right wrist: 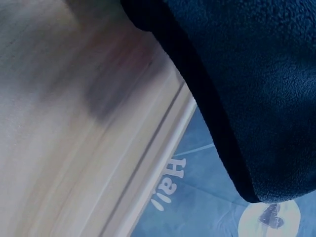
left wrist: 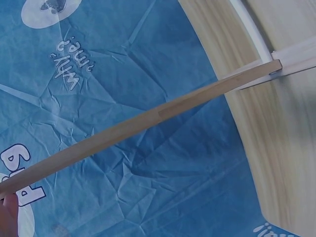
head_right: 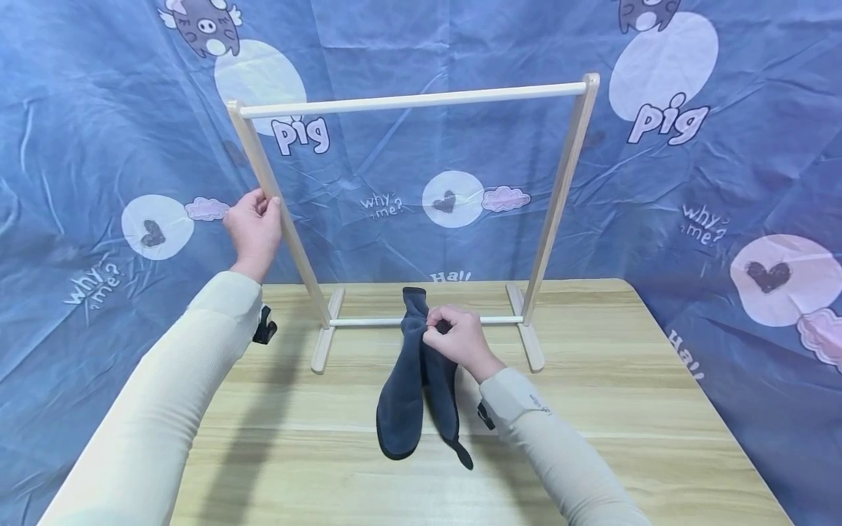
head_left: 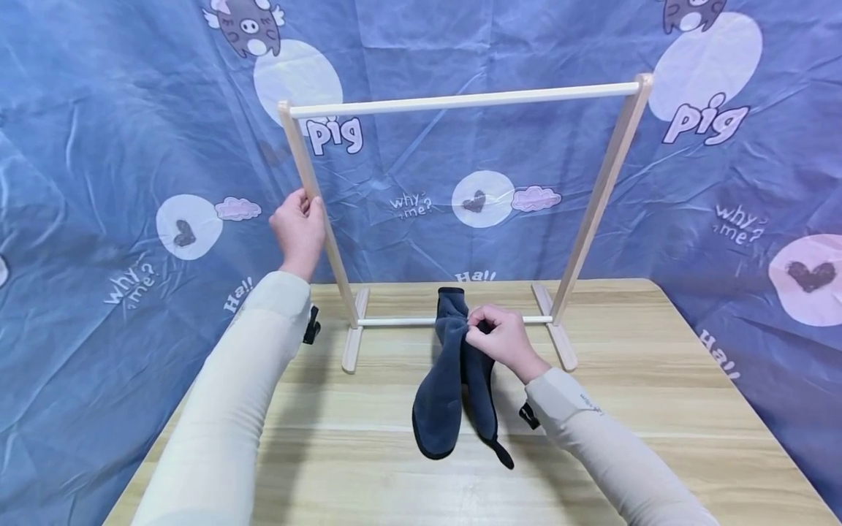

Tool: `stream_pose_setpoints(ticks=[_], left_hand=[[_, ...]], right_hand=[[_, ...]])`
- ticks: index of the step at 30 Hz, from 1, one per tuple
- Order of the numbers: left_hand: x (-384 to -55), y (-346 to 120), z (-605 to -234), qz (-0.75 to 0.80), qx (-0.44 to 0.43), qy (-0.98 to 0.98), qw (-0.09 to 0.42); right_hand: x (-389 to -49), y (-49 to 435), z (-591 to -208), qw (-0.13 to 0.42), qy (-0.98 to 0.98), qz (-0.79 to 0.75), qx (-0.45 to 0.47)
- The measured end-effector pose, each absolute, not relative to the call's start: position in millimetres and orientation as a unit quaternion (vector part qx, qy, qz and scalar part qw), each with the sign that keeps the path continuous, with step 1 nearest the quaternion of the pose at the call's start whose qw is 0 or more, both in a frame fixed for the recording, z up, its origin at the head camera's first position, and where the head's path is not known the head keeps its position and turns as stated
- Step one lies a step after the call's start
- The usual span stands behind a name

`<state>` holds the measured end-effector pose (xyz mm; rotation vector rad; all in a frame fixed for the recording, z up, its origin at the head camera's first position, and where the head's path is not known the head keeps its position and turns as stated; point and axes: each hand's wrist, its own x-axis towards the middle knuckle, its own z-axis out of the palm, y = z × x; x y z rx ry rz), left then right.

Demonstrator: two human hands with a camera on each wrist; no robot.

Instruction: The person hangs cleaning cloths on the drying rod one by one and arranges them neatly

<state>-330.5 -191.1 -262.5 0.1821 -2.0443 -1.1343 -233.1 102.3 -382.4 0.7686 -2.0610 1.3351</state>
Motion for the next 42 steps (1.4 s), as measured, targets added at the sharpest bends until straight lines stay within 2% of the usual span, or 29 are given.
stream_pose_setpoints(ticks=[9,32,42], left_hand=[[-331,-193,-260,-0.442,0.076,-0.807,0.383],[-324,-193,-261,-0.422,0.067,-0.818,0.385],[-326,-192,-262,-0.424,0.062,-0.816,0.389]], right_hand=[[-237,102,-372,0.285,-0.768,0.501,0.279],[-250,105,-351,0.381,-0.714,0.498,0.312],[-256,108,-341,0.401,-0.698,0.512,0.300]])
